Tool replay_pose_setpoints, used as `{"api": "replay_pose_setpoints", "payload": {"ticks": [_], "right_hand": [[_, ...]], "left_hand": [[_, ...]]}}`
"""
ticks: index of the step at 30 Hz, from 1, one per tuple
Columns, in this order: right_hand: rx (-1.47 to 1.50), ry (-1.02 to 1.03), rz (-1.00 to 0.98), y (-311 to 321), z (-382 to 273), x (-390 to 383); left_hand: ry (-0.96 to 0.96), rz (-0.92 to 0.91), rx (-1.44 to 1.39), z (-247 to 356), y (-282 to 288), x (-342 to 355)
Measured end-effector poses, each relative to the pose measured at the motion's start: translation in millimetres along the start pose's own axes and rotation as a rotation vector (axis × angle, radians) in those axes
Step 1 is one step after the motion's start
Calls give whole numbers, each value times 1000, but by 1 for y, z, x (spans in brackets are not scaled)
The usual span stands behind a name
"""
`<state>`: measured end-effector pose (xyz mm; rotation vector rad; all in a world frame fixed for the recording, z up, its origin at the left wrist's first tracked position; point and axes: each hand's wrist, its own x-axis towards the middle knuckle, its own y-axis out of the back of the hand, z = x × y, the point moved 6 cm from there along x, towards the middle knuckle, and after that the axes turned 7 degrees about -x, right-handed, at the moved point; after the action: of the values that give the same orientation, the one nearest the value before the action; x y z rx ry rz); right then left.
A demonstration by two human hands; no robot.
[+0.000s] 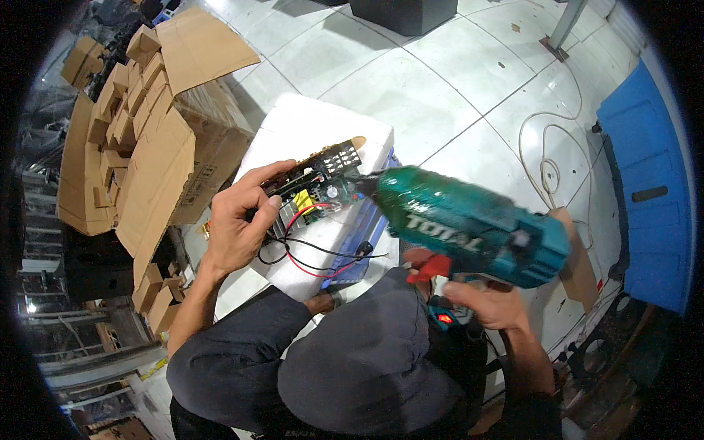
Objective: The person unpacks a circuit board from a box, removes protective packaging, and uses a soldering iron to work on the board's components. The person handles wires and adjusts parts on the board while seated on the floor.
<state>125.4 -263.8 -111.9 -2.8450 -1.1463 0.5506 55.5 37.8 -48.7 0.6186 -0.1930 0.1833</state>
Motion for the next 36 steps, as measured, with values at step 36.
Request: {"api": "replay_pose_setpoints", "payload": {"ticks": [36], "right_hand": [[-319, 320, 13, -38, 14, 18]], "left_hand": [[-16, 112, 31, -13, 0, 1]]}}
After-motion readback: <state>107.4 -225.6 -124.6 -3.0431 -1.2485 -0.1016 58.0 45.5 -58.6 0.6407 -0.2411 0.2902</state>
